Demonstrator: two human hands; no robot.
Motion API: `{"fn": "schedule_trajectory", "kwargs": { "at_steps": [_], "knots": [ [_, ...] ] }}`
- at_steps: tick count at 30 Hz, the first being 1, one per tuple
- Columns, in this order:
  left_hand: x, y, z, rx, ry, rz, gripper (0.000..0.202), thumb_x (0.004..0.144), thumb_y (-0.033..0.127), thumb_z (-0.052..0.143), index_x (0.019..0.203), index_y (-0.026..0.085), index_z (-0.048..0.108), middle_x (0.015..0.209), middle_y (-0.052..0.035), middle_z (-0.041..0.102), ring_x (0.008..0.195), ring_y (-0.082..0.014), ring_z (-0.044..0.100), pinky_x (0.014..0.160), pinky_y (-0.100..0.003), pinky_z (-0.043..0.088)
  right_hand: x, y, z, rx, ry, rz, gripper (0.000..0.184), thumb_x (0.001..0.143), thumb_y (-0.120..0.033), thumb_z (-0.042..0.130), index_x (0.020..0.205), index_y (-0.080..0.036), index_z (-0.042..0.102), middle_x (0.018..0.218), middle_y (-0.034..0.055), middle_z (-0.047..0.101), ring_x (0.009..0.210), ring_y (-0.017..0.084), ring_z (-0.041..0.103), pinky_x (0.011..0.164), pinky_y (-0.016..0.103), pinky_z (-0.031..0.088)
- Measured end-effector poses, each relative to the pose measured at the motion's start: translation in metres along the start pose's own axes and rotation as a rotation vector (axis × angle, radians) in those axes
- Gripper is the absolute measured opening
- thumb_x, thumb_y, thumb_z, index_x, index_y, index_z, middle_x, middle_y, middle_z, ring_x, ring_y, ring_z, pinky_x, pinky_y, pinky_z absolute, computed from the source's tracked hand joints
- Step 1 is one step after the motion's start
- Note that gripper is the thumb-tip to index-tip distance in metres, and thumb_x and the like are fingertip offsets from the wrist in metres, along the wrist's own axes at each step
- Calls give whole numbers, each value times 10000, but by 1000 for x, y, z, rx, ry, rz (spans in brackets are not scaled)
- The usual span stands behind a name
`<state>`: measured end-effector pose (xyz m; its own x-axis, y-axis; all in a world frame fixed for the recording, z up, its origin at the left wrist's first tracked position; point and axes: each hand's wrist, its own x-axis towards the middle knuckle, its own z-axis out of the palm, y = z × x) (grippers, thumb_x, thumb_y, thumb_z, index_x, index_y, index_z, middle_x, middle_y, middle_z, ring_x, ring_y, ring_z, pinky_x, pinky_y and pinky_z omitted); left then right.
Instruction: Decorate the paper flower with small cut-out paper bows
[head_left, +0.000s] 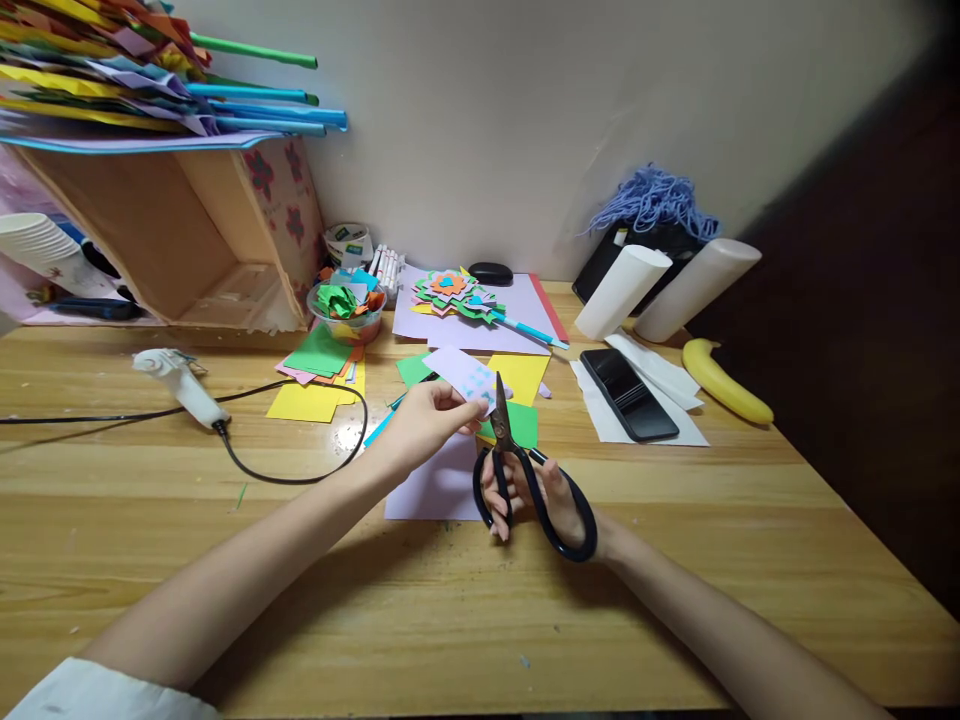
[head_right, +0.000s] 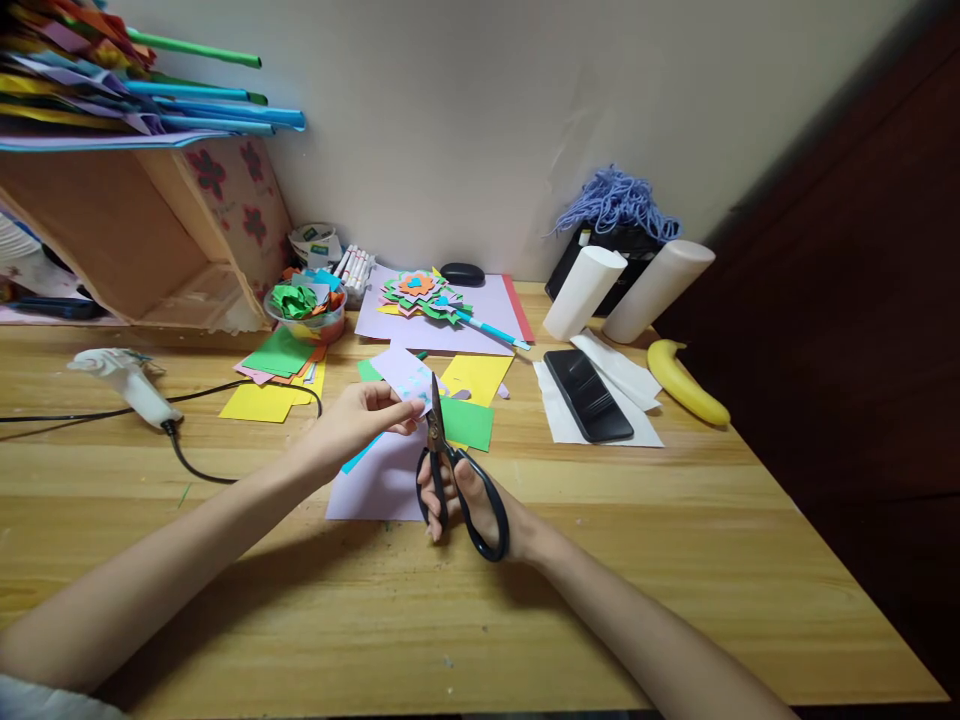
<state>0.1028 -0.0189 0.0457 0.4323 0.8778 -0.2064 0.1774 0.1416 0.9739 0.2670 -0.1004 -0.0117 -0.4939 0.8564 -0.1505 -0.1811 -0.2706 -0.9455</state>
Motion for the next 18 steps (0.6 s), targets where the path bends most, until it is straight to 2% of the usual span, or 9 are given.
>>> {"fn": "schedule_trajectory", "kwargs": {
  "at_steps": [7, 14, 18],
  "knots": [
    [0, -2, 3, -63, -17, -14, 219, 681, 336, 654, 726, 124, 632, 700, -35, 647, 676, -133, 586, 689, -267, 463, 2, 6, 1, 9, 36, -22, 734, 532, -856, 352, 846, -197, 432, 598, -52, 437, 436, 92, 477, 481, 260, 456],
    [0, -1, 1, -70, -32, -4, 244, 685, 362, 651, 731, 123, 632, 713, -41, 644, 695, -137, 586, 711, -276, 462, 3, 9, 1, 2, 82, -61, 700, 529, -835, 413, 828, -202, 420, 582, -65, 425, 410, 74, 443, 429, 223, 416],
    [1, 1, -1, -93, -22, -23, 243, 660, 357, 675, 669, 127, 598, 678, -28, 623, 676, -126, 576, 716, -276, 461, 2, 6, 2, -14, 73, -67, 675, 544, -824, 426, 816, -206, 412, 569, -78, 409, 381, 54, 405, 410, 202, 391]
  ]
}}
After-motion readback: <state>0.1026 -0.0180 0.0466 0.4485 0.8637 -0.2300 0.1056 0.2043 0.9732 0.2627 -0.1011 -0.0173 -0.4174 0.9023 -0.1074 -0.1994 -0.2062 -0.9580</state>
